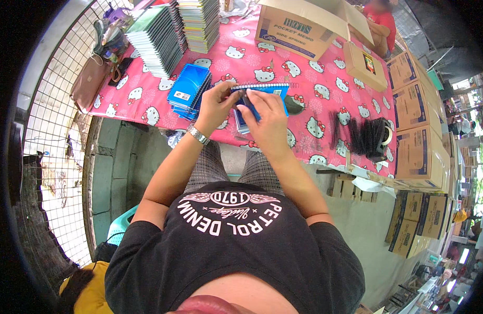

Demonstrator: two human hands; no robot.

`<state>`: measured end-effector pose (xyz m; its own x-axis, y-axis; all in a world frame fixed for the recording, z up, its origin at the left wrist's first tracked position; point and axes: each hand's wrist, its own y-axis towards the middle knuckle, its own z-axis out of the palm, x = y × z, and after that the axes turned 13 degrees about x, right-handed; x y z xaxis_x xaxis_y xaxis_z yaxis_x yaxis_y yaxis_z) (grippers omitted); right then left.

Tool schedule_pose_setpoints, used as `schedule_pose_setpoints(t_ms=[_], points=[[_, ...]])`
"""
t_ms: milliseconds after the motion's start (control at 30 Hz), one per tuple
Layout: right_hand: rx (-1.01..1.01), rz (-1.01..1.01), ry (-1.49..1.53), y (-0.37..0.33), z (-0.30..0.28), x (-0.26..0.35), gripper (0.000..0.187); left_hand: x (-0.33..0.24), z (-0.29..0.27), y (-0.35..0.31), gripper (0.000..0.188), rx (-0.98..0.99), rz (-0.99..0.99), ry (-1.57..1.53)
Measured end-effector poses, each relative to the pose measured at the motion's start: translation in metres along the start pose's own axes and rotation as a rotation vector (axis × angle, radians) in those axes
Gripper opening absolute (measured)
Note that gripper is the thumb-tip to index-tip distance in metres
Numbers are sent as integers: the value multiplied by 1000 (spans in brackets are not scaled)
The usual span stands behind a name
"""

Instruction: The person assembles pocket memos by aligning covers with paper pads, inserting a metal wire comb through the side perforations by hand, and then placing the finished notebooks into stacks.

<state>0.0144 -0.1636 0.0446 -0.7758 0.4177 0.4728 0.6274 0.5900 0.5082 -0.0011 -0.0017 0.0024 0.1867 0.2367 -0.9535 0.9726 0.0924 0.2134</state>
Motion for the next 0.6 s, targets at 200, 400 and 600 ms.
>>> schedule_pose_setpoints(t_ms=[200, 400, 600], points=[[33, -67, -109, 2, 8, 7, 33, 2, 2, -8, 22, -115, 112, 160], [344, 567, 946, -4, -7, 1, 29, -8, 4, -15, 27, -218, 382, 408], [3, 405, 702, -27, -19, -33, 28, -16, -59, -3, 22, -474, 105, 87]])
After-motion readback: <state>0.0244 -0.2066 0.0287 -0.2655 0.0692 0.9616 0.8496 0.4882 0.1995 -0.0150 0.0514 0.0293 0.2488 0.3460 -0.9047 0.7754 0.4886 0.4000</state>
